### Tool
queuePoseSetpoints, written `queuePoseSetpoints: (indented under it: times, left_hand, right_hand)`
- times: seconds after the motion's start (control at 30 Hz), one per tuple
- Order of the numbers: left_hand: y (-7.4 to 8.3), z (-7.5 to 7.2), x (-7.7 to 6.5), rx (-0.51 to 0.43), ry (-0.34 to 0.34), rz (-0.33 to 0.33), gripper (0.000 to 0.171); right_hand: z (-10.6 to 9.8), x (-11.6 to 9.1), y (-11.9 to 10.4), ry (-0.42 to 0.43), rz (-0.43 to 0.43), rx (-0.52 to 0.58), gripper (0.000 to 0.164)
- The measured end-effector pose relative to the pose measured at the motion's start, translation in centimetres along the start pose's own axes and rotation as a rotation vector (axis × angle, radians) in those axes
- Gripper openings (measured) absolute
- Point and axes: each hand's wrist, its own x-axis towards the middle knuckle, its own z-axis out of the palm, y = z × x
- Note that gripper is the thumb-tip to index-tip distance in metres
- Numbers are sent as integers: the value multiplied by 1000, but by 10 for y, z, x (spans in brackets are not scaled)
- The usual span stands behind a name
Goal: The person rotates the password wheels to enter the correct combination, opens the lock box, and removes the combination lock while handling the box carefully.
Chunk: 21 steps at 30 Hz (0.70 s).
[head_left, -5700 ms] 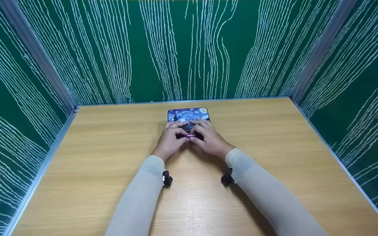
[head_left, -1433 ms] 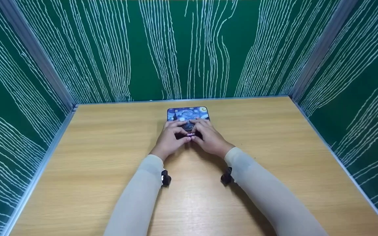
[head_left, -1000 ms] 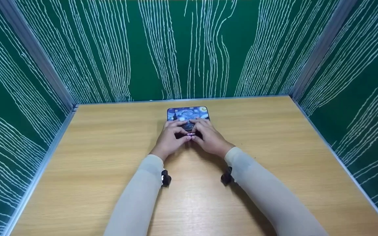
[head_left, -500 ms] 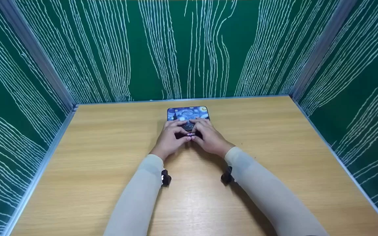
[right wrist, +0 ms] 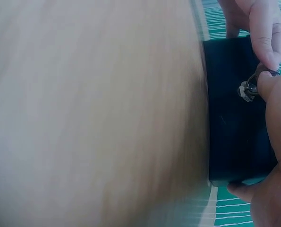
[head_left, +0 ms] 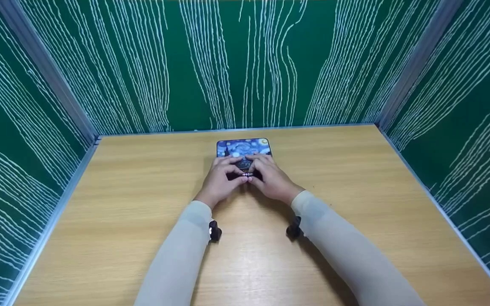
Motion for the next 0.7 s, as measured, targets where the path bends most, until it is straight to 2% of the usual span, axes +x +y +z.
queuePoseSetpoints:
  times: [0.3, 0.47, 0.7]
  left_hand:
    - [1, -2, 1, 16, -16, 11, 18]
    - [0, -1, 1, 9, -12, -9, 14]
    - [2, -1, 0, 7, -12, -19, 12]
  right_hand:
    - [-1, 1, -1, -19, 24, -3, 13]
    - [-2, 1, -2, -42, 61, 6, 12]
    - [-2, 0, -3, -37, 60, 11, 12]
